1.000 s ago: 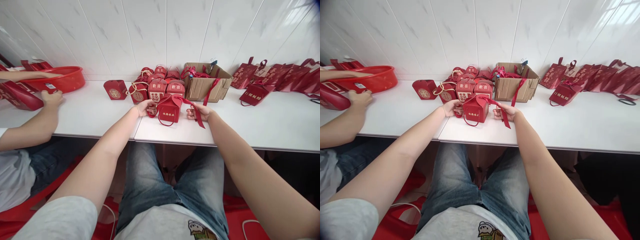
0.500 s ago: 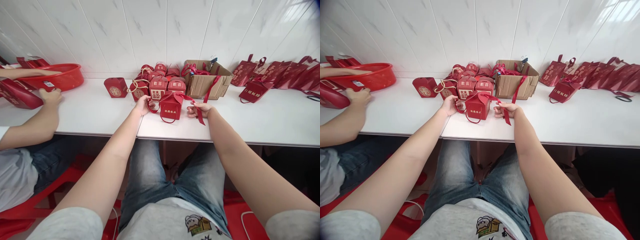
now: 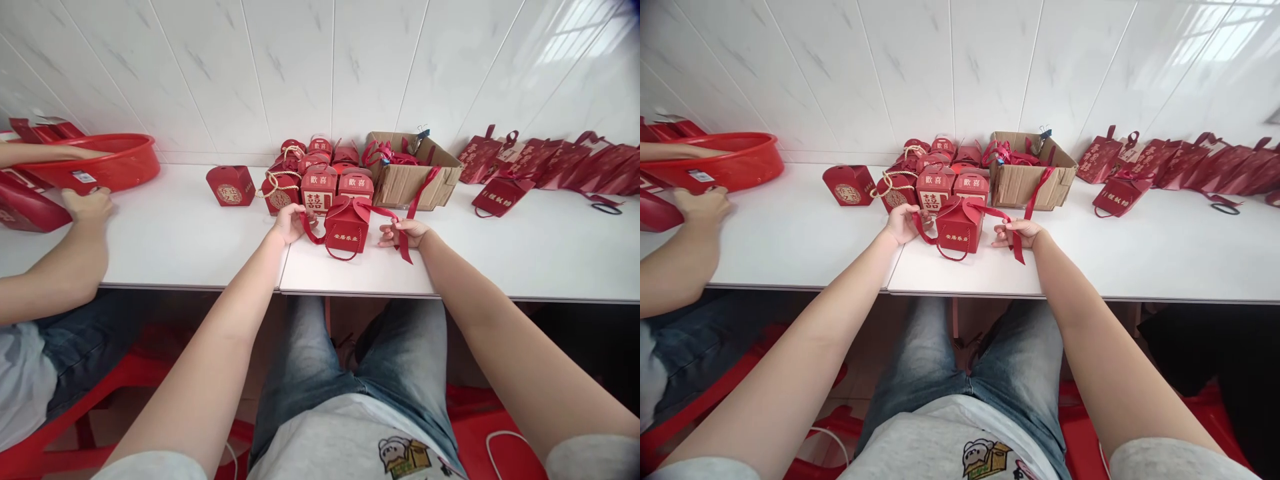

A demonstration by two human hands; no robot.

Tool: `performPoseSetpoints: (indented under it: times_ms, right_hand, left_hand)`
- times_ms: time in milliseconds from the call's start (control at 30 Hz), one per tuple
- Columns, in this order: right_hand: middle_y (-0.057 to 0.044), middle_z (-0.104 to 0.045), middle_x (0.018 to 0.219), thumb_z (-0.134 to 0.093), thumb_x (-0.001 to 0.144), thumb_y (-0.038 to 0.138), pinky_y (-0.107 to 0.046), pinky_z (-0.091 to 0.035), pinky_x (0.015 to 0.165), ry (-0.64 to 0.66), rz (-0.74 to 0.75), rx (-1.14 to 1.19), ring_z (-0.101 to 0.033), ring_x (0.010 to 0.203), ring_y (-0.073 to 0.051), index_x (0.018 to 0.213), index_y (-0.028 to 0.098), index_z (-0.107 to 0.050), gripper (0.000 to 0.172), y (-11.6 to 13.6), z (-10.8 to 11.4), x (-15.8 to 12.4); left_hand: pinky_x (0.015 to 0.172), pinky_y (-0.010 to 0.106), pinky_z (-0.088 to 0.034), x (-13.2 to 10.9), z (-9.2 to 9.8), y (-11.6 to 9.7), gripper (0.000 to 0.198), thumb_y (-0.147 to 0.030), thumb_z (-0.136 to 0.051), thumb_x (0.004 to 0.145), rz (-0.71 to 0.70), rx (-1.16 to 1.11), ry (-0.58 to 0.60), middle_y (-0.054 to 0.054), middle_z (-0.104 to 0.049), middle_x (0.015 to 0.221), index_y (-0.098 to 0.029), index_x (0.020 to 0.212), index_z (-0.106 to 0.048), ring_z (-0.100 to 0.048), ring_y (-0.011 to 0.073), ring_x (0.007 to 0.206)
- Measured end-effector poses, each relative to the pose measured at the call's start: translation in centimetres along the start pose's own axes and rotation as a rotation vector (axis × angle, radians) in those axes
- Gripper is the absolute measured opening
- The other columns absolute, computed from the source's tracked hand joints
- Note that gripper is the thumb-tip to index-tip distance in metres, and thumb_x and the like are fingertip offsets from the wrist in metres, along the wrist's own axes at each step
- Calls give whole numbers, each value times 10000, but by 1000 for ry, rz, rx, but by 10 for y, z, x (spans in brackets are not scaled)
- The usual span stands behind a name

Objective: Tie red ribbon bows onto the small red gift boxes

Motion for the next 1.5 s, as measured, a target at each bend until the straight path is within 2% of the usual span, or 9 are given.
performPoseSetpoints:
  times_ms: [333,600,700,867,1000,1067,1167,1267,1500]
  right_hand:
    - [62,-543,715,-754,688,244,-345,-509,887,-110,156,39,-575,668,-83,772,213,-502,267,4,-6,-7]
    - [21,-595,787,-725,720,439,-357,-495,858,39,29,25,-610,764,-129,960,227,-537,371,-3,-5,6]
    - [-1,-591,778,-702,729,484,-361,-493,834,129,-3,-14,-611,762,-150,853,206,-538,346,-5,-12,6]
    - [-19,-564,745,-731,703,458,-378,-477,836,280,50,-90,-606,752,-175,683,189,-499,356,3,-29,-3]
    - [-6,-536,720,-695,724,505,-380,-476,840,327,173,-90,-587,759,-162,533,183,-425,462,22,-31,-13]
    - [12,-496,657,-686,700,560,-369,-492,786,272,282,-90,-553,686,-143,474,179,-369,544,36,-23,-18]
    - [35,-371,526,-671,675,618,-334,-499,675,40,464,-90,-440,547,-120,451,187,-312,604,61,-1,-28]
    - [40,-272,485,-523,815,621,-298,-475,585,-150,586,-51,-334,470,-115,479,197,-306,583,82,12,-37]
    - [9,-521,603,-528,880,441,-241,-438,505,-327,628,88,-463,533,-104,466,189,-376,509,95,21,-38]
  left_hand:
    - [696,309,-497,-4,-2,2,99,-133,-638,688,36,2,6,41,-696,711,-137,786,-646,-639,166,638]
    - [700,343,-513,-6,-1,3,150,-147,-508,727,110,-16,-22,141,-712,768,-95,786,-636,-675,240,735]
    - [609,341,-512,-2,4,5,119,-148,-482,734,140,-41,-29,119,-691,695,-128,717,-598,-649,223,606]
    - [447,267,-447,-3,10,0,258,-169,-483,774,141,-88,-12,-26,-441,402,-192,528,-406,-400,104,306]
    - [391,185,-390,-5,11,-6,319,-153,-468,794,125,-126,-5,-86,-266,366,-194,516,-317,-235,42,256]
    - [340,161,-325,-5,11,-7,299,-151,-469,798,138,-131,-3,-91,-240,369,-191,535,-333,-222,41,255]
    - [308,152,-269,-4,12,-7,278,-135,-463,806,162,-139,12,-89,-247,380,-186,557,-352,-216,39,256]
    - [315,157,-280,-4,12,-8,281,-121,-456,815,166,-153,27,-79,-275,394,-185,562,-349,-238,42,266]
    - [316,172,-269,-4,11,-10,271,-123,-476,802,147,-172,13,-75,-248,397,-193,570,-354,-258,64,290]
Point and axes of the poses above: each hand's wrist, its own x-axis towards the middle knuckle, its own z-axis out of the back of the hand, y = z × x, the point moved 8 cm from there along x, towards the middle knuckle
